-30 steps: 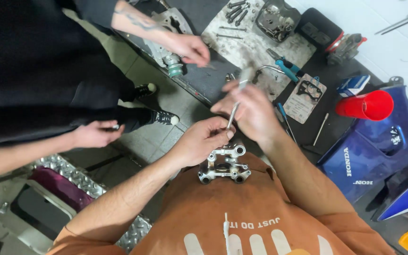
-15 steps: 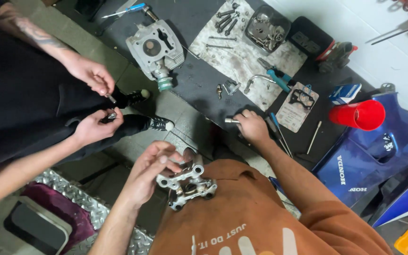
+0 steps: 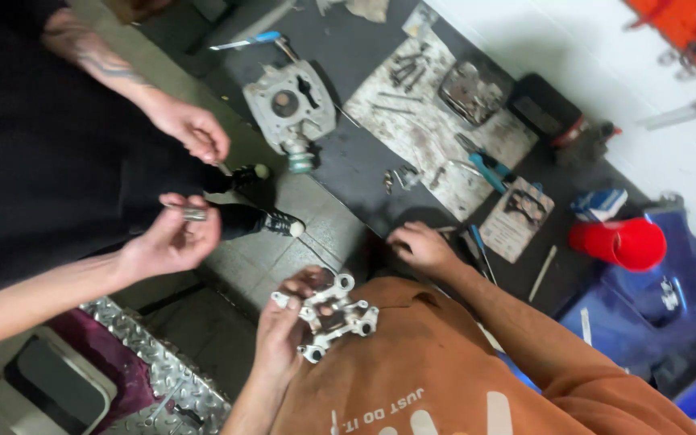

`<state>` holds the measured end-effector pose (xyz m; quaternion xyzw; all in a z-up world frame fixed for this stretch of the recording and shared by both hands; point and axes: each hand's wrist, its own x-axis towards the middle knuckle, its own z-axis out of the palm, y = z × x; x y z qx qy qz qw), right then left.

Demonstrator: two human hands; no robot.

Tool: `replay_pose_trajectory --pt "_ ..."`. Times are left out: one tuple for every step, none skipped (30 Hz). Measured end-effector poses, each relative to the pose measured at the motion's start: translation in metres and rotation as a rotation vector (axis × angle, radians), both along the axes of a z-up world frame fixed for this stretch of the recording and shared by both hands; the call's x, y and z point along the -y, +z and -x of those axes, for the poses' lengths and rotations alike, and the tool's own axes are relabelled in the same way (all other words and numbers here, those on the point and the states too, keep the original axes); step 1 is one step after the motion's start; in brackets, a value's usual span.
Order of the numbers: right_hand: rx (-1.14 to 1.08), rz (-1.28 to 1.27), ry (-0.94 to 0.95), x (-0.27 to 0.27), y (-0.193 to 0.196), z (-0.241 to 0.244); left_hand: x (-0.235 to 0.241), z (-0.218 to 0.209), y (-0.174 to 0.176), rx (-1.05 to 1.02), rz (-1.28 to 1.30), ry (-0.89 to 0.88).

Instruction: The person handles a small metallic engine component, taps it with a hammer, and inserts a pin. They then scrape the surface of a larger engine casing with a metal file. A second person assists by handing over a pin.

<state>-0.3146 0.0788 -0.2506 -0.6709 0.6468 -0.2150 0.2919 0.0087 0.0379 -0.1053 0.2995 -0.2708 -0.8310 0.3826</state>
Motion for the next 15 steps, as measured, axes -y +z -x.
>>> replay_pose_trajectory --pt "-0.003 0.015 0.02 0.007 0.009 0.002 0.001 0.004 -0.003 -0.003 0.015 0.02" --pt "0.046 -0.002 0.038 0.016 0.016 -0.004 0.0 0.002 -0.004 -0.022 0.004 0.005" --pt "0.095 -0.02 0.056 0.025 0.023 -0.011 -0.002 -0.001 -0.004 -0.041 -0.006 -0.011" --pt "0.109 -0.007 0.117 0.038 0.039 -0.02 -0.009 -0.006 0.0 -0.027 0.011 0.049" --pt "0.168 -0.028 0.101 0.051 0.054 -0.031 -0.016 -0.01 0.004 -0.038 0.02 0.059" --pt "0.215 -0.05 0.06 0.061 0.071 -0.033 -0.017 -0.009 0.005 -0.062 0.029 0.044" --pt "0.216 -0.037 0.096 0.079 0.076 -0.039 -0.017 -0.011 0.0 -0.06 0.046 0.078" --pt "0.31 -0.057 0.078 0.088 0.083 -0.042 -0.022 -0.012 -0.004 -0.076 0.015 0.091" --pt "0.403 -0.079 0.059 0.096 0.089 -0.046 -0.027 -0.011 -0.008 -0.093 -0.016 0.103" --pt "0.4 -0.081 0.078 0.108 0.097 -0.052 -0.029 -0.011 -0.008 -0.096 -0.013 0.121" --pt "0.52 -0.085 0.117 0.121 0.105 -0.059 -0.03 -0.011 -0.007 -0.095 -0.054 0.152" --pt "0.641 -0.088 0.152 0.133 0.112 -0.065 -0.031 -0.01 -0.007 -0.095 -0.094 0.177" --pt "0.637 -0.089 0.166 0.141 0.128 -0.076 -0.034 -0.013 -0.015 -0.099 -0.09 0.19" --pt "0.684 -0.079 0.239 0.149 0.144 -0.087 -0.037 -0.016 -0.022 -0.106 -0.092 0.203" --pt "0.73 -0.07 0.312 0.157 0.16 -0.099 -0.041 -0.018 -0.03 -0.114 -0.093 0.216"
